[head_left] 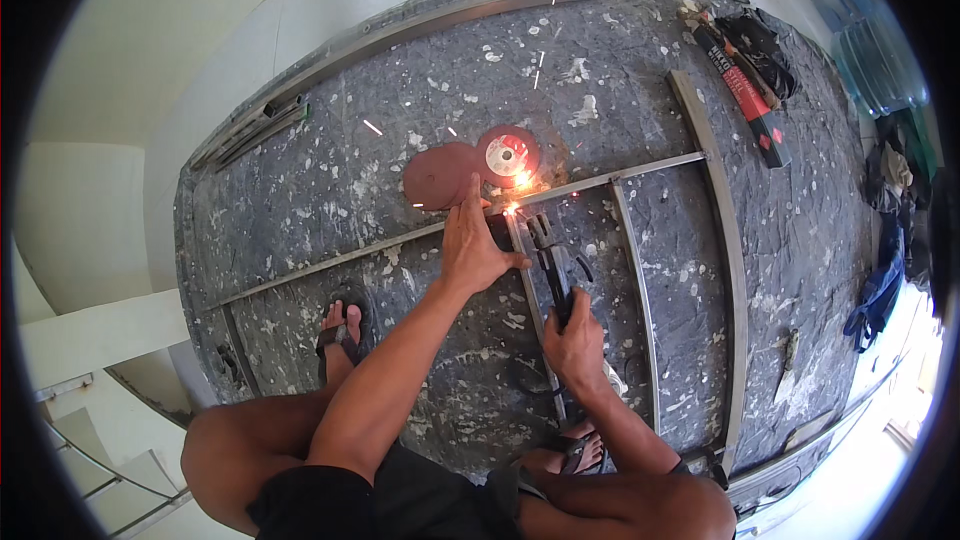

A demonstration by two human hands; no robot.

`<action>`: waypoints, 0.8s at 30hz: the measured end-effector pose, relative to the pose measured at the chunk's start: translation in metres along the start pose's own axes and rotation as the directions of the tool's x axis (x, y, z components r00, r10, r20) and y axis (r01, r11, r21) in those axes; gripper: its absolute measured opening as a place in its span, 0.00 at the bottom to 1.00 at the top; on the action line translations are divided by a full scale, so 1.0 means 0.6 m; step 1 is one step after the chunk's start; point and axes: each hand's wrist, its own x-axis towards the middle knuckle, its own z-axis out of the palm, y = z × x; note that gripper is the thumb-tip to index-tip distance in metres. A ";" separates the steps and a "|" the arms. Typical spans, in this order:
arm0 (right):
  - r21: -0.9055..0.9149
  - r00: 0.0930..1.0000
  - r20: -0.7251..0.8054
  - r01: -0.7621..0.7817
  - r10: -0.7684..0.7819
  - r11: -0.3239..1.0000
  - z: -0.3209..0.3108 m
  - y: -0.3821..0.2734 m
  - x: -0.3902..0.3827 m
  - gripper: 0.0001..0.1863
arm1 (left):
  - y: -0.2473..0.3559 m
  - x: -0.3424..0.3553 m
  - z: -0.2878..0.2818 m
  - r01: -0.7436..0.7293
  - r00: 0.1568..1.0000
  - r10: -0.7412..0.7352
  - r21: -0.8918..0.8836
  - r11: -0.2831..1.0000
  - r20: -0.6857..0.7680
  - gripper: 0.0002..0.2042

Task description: Measure and weld a metal frame on the floor.

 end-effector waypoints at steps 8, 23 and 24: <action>-0.011 1.000 0.020 0.018 -0.018 1.000 0.005 0.004 0.003 0.26 | 0.000 0.001 -0.003 0.028 0.999 -0.027 -0.053 0.998 0.016 0.76; -0.016 0.998 0.046 -0.041 0.042 0.999 0.001 -0.002 0.008 0.22 | -0.003 0.003 -0.002 -0.041 0.999 0.042 -0.062 0.997 0.000 0.75; 0.017 0.995 0.034 0.093 -0.094 0.996 -0.006 -0.001 0.005 0.22 | -0.006 0.002 -0.003 -0.041 0.999 0.041 -0.059 0.997 0.000 0.75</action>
